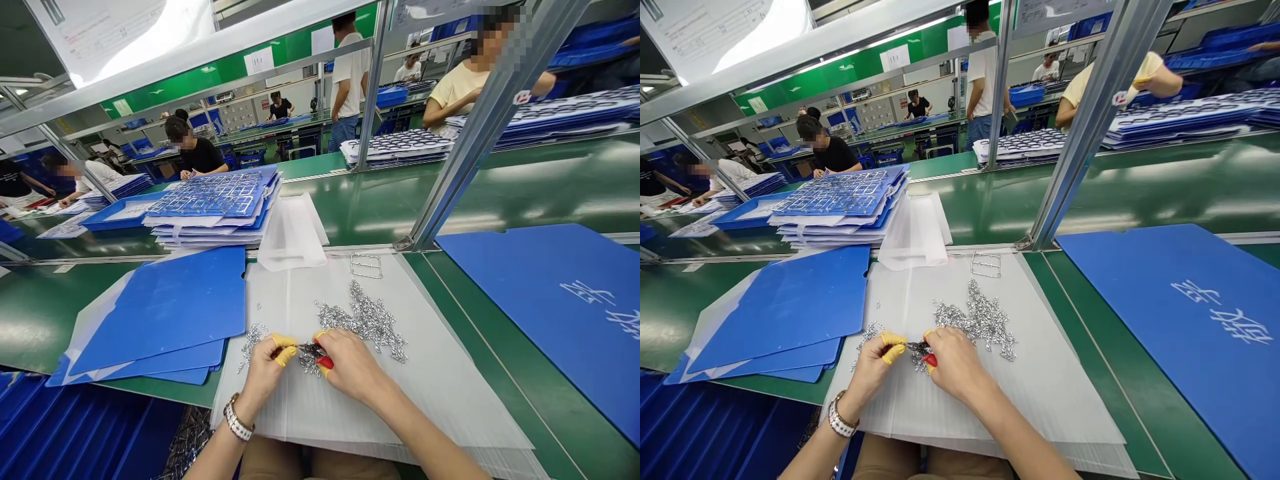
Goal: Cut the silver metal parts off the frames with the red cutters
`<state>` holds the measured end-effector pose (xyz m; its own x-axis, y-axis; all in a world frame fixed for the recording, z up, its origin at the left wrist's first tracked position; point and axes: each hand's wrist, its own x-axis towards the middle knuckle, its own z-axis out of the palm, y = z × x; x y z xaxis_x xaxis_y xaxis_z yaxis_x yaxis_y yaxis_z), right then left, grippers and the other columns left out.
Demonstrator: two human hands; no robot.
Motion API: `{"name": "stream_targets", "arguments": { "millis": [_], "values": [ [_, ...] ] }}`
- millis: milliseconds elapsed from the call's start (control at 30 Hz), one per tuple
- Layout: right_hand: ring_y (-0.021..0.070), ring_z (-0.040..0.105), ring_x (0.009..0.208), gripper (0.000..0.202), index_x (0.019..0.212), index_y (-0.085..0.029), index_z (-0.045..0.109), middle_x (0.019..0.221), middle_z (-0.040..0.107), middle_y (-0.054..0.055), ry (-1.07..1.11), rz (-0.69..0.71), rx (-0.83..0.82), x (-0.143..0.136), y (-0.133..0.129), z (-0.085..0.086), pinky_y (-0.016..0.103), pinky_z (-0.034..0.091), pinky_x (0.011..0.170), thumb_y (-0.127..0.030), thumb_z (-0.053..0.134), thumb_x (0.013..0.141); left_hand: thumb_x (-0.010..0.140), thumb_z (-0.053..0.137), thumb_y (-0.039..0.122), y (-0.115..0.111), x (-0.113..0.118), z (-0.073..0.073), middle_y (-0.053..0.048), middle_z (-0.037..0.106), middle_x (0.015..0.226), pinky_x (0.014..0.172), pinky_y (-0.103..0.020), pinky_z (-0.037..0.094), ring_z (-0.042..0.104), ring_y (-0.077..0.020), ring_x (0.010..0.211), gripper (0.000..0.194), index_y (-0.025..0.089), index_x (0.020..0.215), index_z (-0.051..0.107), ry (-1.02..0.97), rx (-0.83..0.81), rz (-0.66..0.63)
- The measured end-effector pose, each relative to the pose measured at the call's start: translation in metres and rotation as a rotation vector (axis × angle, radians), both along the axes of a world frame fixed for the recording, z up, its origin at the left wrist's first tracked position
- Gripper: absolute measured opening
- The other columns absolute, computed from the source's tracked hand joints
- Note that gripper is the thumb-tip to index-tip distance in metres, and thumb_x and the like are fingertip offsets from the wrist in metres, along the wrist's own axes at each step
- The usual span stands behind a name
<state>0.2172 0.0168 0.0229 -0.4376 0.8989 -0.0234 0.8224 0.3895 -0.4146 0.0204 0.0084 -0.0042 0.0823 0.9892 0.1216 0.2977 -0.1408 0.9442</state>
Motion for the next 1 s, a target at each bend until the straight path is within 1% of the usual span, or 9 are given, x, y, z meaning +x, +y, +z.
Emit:
{"name": "stream_targets", "arguments": {
  "millis": [233, 367, 567, 667, 833, 1000],
  "values": [
    [0.0204, 0.058, 0.081, 0.018, 0.089, -0.02, 0.059, 0.084, 0.064, 0.005, 0.02, 0.027, 0.006, -0.0012, -0.0006, -0.0029, 0.029, 0.037, 0.07, -0.014, 0.055, 0.073, 0.079, 0.065, 0.031, -0.0043, -0.0029, 0.0033, -0.006, 0.069, 0.074, 0.065, -0.029, 0.049, 0.061, -0.0181, 0.071, 0.014, 0.02, 0.081, 0.073, 0.034, 0.11, -0.053],
    [0.019, 0.057, 0.076, 0.012, 0.081, -0.02, 0.057, 0.079, 0.063, 0.004, 0.014, 0.039, 0.013, -0.001, -0.002, -0.0041, 0.027, 0.035, 0.065, -0.013, 0.054, 0.072, 0.08, 0.064, 0.03, -0.0054, -0.0033, 0.0036, -0.006, 0.068, 0.074, 0.064, -0.028, 0.048, 0.06, -0.0176, 0.07, 0.014, 0.02, 0.082, 0.073, 0.059, 0.138, -0.071],
    [0.0183, 0.057, 0.073, 0.009, 0.074, -0.021, 0.053, 0.075, 0.062, 0.003, -0.021, 0.052, -0.004, -0.001, -0.0034, -0.0055, 0.026, 0.032, 0.06, -0.013, 0.053, 0.071, 0.081, 0.062, 0.027, -0.0061, -0.0047, 0.002, -0.006, 0.069, 0.075, 0.065, -0.028, 0.048, 0.061, -0.0175, 0.071, 0.013, 0.02, 0.082, 0.073, 0.106, 0.158, -0.091],
    [0.0189, 0.057, 0.072, 0.007, 0.075, -0.021, 0.053, 0.076, 0.062, 0.003, -0.017, 0.054, -0.021, -0.0003, -0.0038, -0.0072, 0.026, 0.033, 0.06, -0.015, 0.054, 0.072, 0.081, 0.062, 0.027, -0.0061, -0.005, 0.0002, -0.006, 0.069, 0.076, 0.065, -0.028, 0.048, 0.061, -0.0177, 0.072, 0.012, 0.02, 0.083, 0.073, 0.111, 0.156, -0.101],
    [0.0176, 0.056, 0.072, 0.011, 0.078, -0.021, 0.055, 0.077, 0.061, 0.003, 0.03, 0.069, -0.078, 0.0021, -0.0037, -0.0082, 0.025, 0.032, 0.06, -0.013, 0.051, 0.07, 0.082, 0.063, 0.026, -0.0059, -0.0046, -0.0015, -0.005, 0.069, 0.076, 0.067, -0.028, 0.048, 0.061, -0.0169, 0.072, 0.011, 0.02, 0.084, 0.072, 0.111, 0.144, -0.13],
    [0.0166, 0.054, 0.072, 0.011, 0.077, -0.02, 0.054, 0.077, 0.06, 0.002, 0.044, 0.064, -0.109, 0.0038, -0.004, -0.0082, 0.025, 0.031, 0.061, -0.013, 0.051, 0.07, 0.082, 0.062, 0.026, -0.0059, -0.0037, -0.0016, -0.006, 0.068, 0.076, 0.066, -0.027, 0.047, 0.061, -0.0167, 0.072, 0.012, 0.02, 0.086, 0.072, 0.122, 0.15, -0.149]
  ]
}}
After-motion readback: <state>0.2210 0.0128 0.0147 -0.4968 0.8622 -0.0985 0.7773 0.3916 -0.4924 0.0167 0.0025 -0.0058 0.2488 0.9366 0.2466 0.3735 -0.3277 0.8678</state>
